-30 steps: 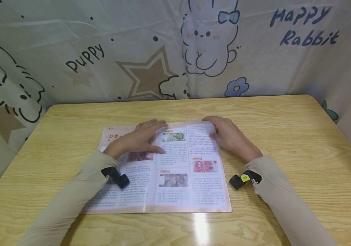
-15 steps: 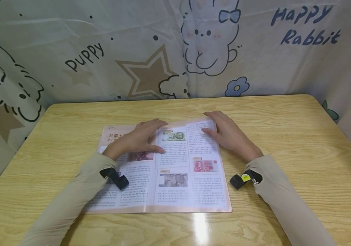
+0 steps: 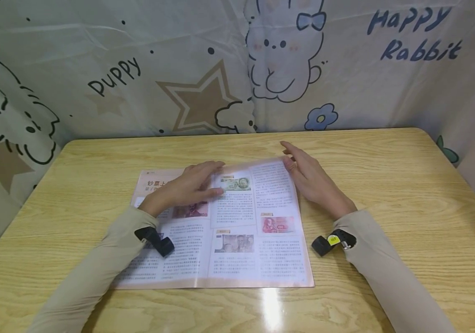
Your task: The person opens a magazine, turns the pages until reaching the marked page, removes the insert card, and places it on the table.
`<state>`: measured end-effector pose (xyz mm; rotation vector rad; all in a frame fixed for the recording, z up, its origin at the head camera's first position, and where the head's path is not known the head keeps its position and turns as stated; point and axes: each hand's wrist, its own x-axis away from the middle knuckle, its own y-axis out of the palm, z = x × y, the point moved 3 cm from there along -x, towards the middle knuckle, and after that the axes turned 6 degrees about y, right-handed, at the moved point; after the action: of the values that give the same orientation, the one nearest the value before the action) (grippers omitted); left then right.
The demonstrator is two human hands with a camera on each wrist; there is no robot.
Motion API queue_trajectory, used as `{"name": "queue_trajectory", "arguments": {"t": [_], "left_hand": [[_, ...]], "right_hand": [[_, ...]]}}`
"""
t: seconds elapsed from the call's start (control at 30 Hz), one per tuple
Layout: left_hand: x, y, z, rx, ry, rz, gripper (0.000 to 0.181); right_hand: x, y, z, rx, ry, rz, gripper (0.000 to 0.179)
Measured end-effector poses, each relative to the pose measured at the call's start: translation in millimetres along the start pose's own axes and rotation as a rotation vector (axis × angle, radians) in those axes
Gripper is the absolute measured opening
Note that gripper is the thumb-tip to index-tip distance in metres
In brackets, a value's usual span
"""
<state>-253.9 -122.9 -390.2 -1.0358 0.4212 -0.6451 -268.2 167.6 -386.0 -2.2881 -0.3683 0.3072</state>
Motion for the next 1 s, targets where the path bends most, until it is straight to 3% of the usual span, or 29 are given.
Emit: {"name": "queue_trajectory", "arguments": {"t": [0.23,0.37,0.6,0.73,1.0], "left_hand": [[0.5,0.9,-0.3,0.037,0.007,0.013,0.058],[1.2,0.8,-0.5,0.037,-0.009,0.001,0.056],[-0.3,0.9,-1.0,0.043,0.034,0.001,0.055],[-1.0,-0.1,-0.4,0.07,0.02,0.004,0.051],[-1.8,-3.7,0.8,0.095,0.013,0.046,0.042]], "right_hand": [[1.0,-0.1,0.4,-0.034,-0.021,0.007,0.05],[0.4,0.8,1.0,-0.015,0.014,-0.018,0.054],[-1.2,3.2,2.8,0.055,0.07,-0.076,0.06],[-1.4,3.8,4.9,0.079,0.081,-0.098,0.062],[-2.5,5.5,5.6,0.112,0.113,-0.117,0.063]]}}
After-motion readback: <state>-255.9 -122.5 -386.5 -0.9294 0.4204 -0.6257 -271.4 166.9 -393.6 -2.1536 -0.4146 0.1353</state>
